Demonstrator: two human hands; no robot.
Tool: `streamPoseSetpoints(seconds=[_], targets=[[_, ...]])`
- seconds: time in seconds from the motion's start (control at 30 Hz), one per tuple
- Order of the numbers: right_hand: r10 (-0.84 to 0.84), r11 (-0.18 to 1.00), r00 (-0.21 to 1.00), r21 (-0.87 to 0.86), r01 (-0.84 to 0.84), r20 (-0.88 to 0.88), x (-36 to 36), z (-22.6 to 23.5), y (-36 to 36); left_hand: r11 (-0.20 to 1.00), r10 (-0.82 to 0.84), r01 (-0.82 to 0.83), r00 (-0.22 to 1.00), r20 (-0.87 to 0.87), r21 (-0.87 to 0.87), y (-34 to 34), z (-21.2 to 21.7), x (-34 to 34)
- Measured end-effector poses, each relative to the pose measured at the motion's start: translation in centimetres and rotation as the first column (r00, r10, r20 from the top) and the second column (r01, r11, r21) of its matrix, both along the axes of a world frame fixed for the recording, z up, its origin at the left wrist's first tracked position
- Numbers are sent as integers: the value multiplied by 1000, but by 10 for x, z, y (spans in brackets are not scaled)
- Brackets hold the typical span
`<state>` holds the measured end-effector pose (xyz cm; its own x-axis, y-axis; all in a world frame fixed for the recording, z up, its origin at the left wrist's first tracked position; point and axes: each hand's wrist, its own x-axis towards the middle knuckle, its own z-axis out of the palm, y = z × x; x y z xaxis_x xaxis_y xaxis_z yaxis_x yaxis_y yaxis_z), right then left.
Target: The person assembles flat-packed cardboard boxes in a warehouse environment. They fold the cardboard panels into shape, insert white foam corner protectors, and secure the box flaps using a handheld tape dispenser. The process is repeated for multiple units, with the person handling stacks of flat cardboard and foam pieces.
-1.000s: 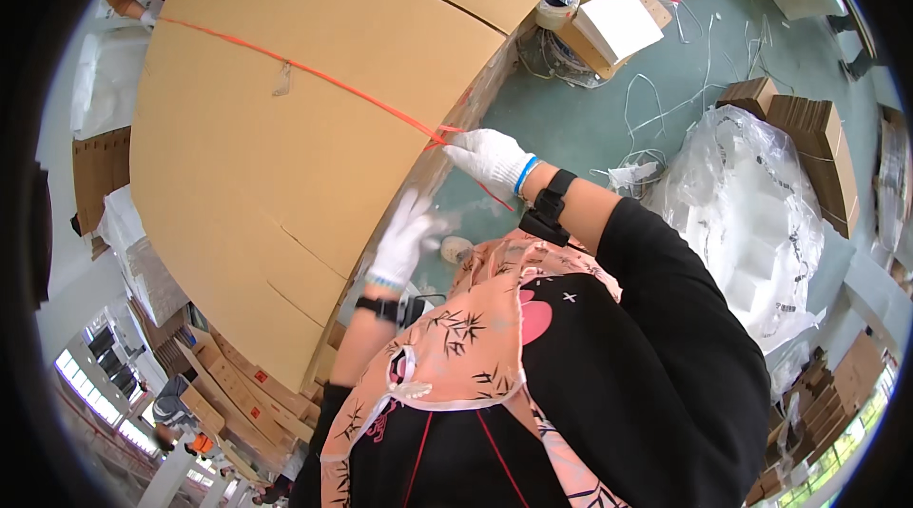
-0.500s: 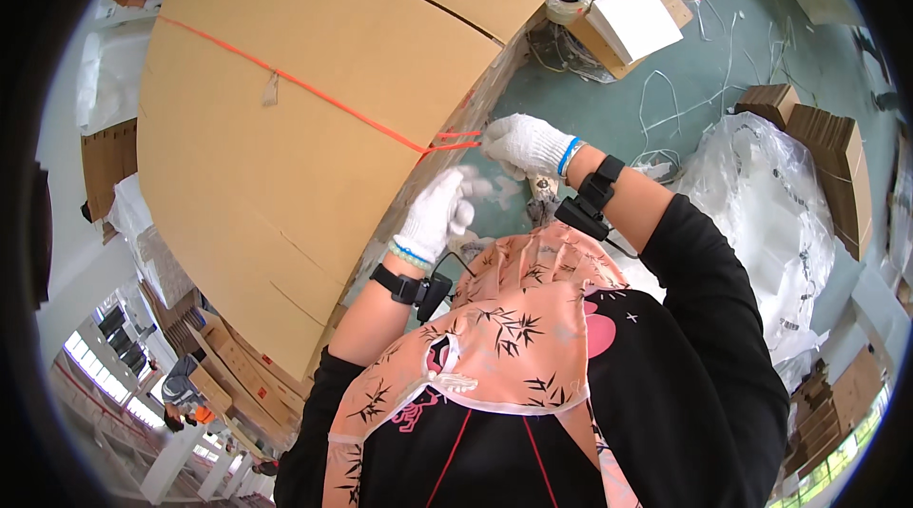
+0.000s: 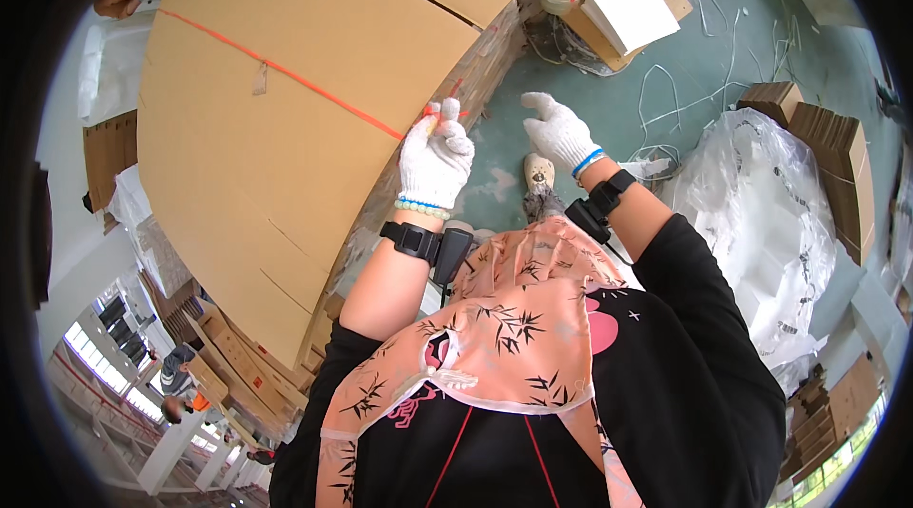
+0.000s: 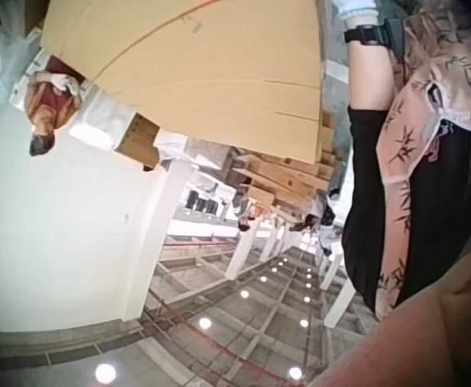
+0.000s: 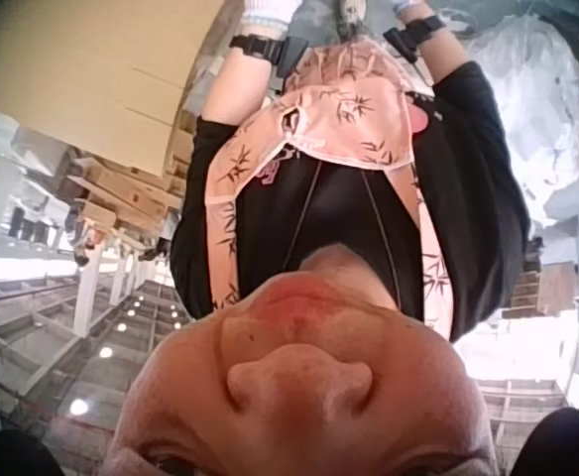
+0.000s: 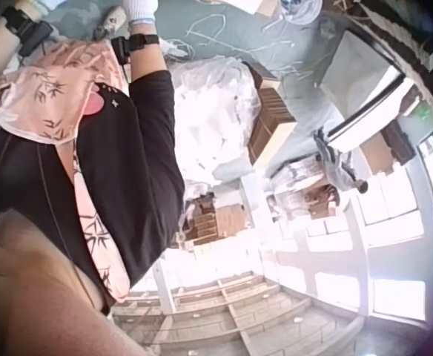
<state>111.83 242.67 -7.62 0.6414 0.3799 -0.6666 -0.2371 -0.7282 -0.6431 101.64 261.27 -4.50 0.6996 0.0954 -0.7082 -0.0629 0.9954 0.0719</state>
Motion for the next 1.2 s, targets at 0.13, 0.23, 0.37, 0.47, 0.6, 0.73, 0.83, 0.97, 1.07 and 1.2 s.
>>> streamPoseSetpoints(seconds=[0.13, 0.23, 0.37, 0.47, 0.6, 0.73, 0.83, 0.97, 1.07, 1.2], targets=[[-136, 978, 970, 131, 164, -200, 5, 9, -9, 995, -57, 54, 998, 35, 82, -5, -6, -22], [-86, 850, 810, 381, 364, -580, 7, 34, 10, 960, -163, 195, 973, -165, 202, 2, -11, -41], [347, 851, 872, 507, -138, -345, -28, 61, 49, 680, -281, 527, 829, -483, 509, 10, 2, -56], [390, 886, 840, 402, -231, -377, -53, 81, 71, 97, -270, 616, 773, -575, 782, 18, 8, -68], [264, 928, 889, 349, -130, -373, -86, 66, 73, -376, -188, 621, 675, -713, 687, 24, 8, -86], [96, 851, 770, 454, 266, -631, -80, 43, 76, -590, -124, 602, 591, -797, 538, 27, 22, -92], [101, 803, 783, 515, 300, -614, -116, 54, 88, -607, -173, 593, 551, -816, 529, 22, 40, -102], [51, 730, 765, 546, 411, -642, -151, 3, 78, -781, -193, 500, 376, -906, 374, -5, 34, -128], [339, 916, 925, 286, -283, -169, -145, 65, 44, -783, -547, 172, 269, -793, 598, -52, 30, -154], [-116, 911, 860, 292, 291, -497, -142, 161, -83, -564, -826, -239, 153, -543, 791, -129, 65, -148]])
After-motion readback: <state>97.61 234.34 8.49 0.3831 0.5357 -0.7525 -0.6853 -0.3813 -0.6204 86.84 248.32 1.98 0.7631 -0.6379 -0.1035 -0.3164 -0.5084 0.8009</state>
